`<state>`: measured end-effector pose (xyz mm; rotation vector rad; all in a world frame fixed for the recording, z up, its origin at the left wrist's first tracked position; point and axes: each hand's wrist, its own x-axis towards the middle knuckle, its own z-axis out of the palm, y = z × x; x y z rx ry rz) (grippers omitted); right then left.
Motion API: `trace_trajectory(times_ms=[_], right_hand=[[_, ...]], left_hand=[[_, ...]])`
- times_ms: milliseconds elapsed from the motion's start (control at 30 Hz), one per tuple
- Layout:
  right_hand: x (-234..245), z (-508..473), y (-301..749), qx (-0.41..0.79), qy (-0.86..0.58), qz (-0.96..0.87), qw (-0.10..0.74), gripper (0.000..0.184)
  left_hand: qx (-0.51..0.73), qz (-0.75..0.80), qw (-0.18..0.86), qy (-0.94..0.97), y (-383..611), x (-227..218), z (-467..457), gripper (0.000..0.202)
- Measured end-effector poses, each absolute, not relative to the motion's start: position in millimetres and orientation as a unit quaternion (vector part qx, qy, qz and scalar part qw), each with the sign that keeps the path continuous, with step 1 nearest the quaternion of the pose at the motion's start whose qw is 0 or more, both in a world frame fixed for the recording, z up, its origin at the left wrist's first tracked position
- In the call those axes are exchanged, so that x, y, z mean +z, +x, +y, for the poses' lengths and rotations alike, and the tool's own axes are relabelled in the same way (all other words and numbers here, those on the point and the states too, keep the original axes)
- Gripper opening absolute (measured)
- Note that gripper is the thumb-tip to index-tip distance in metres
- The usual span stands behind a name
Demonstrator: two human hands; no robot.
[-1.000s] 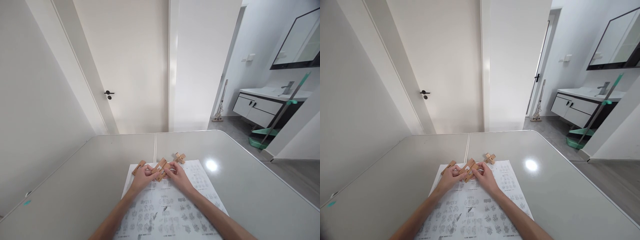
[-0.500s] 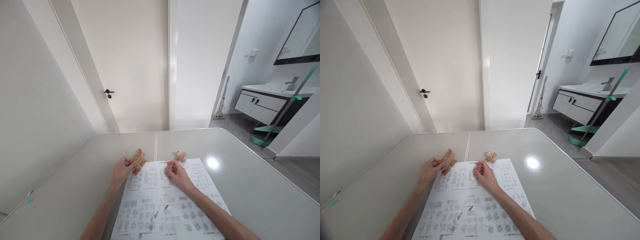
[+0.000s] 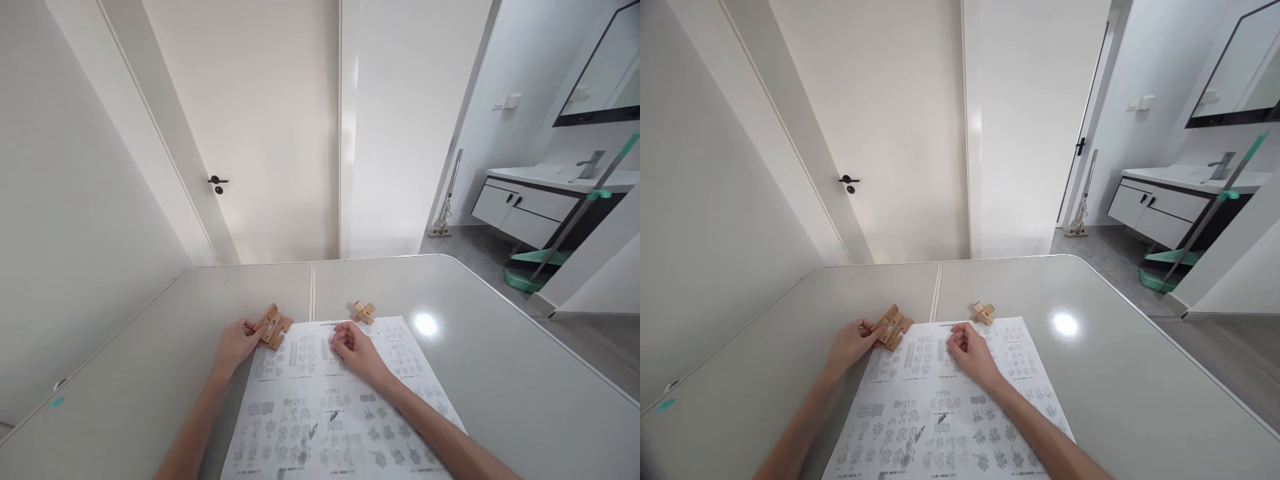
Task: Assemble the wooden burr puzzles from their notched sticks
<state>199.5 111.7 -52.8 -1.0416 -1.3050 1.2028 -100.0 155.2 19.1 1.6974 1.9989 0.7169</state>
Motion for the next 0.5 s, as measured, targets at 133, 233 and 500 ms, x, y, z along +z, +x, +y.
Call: trace_trajectory(times_ms=[133, 233, 500], right_hand=[[-54.1, 111.8, 200.0, 0.504, -0.433, -0.548, 0.509, 0.024], [-58.1, 112.5, 200.2, 0.498, -0.436, -0.557, 0.501, 0.021], [-58.9, 113.1, 199.0, 0.49, -0.441, -0.564, 0.498, 0.018]], left_hand=[[0.215, 0.736, 0.202, 0.609, -98.2, 19.0, 154.4, 0.041], [0.174, 0.76, 0.175, 0.601, -96.6, 19.7, 152.9, 0.046], [0.085, 0.764, 0.108, 0.63, -97.9, 19.0, 151.1, 0.055]])
